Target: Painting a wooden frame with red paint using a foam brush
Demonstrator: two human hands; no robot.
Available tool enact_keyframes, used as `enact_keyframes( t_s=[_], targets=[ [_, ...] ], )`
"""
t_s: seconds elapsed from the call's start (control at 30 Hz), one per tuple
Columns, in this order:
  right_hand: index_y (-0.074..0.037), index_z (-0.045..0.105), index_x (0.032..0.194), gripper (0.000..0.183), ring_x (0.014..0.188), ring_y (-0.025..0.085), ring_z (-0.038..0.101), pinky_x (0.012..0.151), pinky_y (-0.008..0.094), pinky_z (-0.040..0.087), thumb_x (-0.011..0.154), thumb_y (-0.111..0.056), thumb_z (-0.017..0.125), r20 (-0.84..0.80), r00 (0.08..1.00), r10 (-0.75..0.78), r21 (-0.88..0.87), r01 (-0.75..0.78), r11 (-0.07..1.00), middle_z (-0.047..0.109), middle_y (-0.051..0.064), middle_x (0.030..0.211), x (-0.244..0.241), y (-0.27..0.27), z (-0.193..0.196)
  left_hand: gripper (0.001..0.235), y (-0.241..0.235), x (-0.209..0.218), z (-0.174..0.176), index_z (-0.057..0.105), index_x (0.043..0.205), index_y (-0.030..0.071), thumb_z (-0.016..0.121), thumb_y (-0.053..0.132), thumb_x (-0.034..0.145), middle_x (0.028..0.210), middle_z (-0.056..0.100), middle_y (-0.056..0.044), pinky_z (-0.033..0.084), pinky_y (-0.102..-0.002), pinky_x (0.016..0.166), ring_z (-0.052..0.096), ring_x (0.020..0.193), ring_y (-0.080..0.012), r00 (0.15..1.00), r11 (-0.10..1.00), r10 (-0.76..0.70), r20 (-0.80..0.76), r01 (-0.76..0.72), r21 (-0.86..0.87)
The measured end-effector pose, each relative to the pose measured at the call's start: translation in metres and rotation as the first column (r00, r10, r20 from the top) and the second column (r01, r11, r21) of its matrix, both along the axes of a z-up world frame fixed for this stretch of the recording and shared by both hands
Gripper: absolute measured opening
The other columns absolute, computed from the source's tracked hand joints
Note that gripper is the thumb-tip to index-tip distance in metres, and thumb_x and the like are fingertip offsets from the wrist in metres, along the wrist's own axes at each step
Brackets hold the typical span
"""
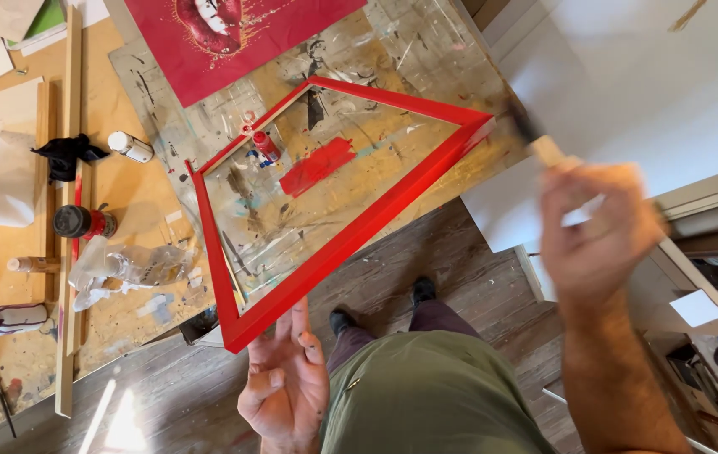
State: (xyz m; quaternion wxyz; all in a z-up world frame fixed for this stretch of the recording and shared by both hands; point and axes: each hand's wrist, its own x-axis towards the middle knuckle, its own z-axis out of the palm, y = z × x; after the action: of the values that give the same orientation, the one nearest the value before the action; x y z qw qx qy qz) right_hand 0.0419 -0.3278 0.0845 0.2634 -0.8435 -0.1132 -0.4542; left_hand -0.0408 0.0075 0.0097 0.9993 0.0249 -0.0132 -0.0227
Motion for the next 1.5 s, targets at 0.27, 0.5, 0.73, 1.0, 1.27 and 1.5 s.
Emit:
enact_keyframes(
  t_s=[0.27,0.5,0.73,1.0,1.27,1.5],
  targets=[
    [0.007,0.056,0.107,0.015,0.067,0.019,0.066,0.052,0.028,0.058,0.094,0.008,0.062,-0.005,0.862,0.507,0.422,-0.458,0.783,0.066,0.015,0.094,-0.013,0.032,-0.017,0.069,0.007,0.000,0.004,0.052,0.150,0.004,0.060,-0.016,0.084,0.162,0.032,-0.025,0.049,-0.038,0.109,0.030,0.150,-0.0446,1.000,1.000,-0.012,-0.013,0.012,-0.001],
    [0.008,0.052,0.115,0.018,0.074,0.029,0.067,0.068,0.035,0.059,0.112,-0.005,0.064,-0.005,0.994,0.108,0.592,-0.084,0.801,0.062,0.024,0.097,0.002,-0.015,-0.016,0.069,0.009,0.000,-0.002,0.049,0.151,0.002,0.057,-0.016,0.085,0.167,0.026,-0.024,0.050,-0.039,0.107,0.024,0.152,-0.0475,1.000,1.000,0.018,-0.017,-0.018,-0.024],
    [0.010,0.054,0.116,0.015,0.077,0.031,0.070,0.067,0.036,0.063,0.113,-0.002,0.063,0.003,0.977,0.215,0.547,-0.182,0.817,0.063,0.026,0.100,0.017,-0.024,-0.025,0.070,0.010,0.000,0.000,0.044,0.154,-0.001,0.059,-0.017,0.087,0.167,0.023,-0.026,0.050,-0.040,0.109,0.023,0.152,-0.0470,1.000,0.999,-0.005,0.000,0.005,-0.044],
    [0.011,0.051,0.119,0.015,0.080,0.033,0.069,0.070,0.038,0.063,0.114,0.002,0.061,0.040,0.979,0.201,0.489,-0.195,0.850,0.062,0.028,0.101,0.022,-0.030,-0.023,0.068,0.013,-0.002,-0.003,0.050,0.150,0.001,0.057,-0.015,0.085,0.166,0.025,-0.027,0.050,-0.039,0.108,0.021,0.154,-0.0459,1.000,0.999,-0.005,-0.021,0.004,-0.037],
    [0.007,0.052,0.115,0.009,0.074,0.026,0.066,0.067,0.035,0.062,0.112,0.003,0.060,0.030,0.978,0.207,0.605,-0.182,0.775,0.062,0.023,0.096,0.019,-0.018,-0.019,0.067,0.014,-0.003,0.001,0.053,0.148,0.002,0.058,-0.016,0.084,0.163,0.031,-0.026,0.051,-0.041,0.108,0.023,0.153,-0.0456,0.999,0.997,-0.010,-0.045,0.007,-0.070],
    [0.010,0.049,0.116,0.010,0.075,0.029,0.069,0.064,0.034,0.062,0.110,0.010,0.057,0.009,0.963,0.271,0.512,-0.237,0.826,0.064,0.027,0.096,0.019,-0.011,-0.021,0.067,0.017,-0.002,-0.003,0.051,0.149,0.001,0.057,-0.015,0.084,0.166,0.025,-0.027,0.050,-0.040,0.109,0.018,0.155,-0.0453,0.999,0.998,-0.028,-0.016,0.027,-0.063]
  ],
)
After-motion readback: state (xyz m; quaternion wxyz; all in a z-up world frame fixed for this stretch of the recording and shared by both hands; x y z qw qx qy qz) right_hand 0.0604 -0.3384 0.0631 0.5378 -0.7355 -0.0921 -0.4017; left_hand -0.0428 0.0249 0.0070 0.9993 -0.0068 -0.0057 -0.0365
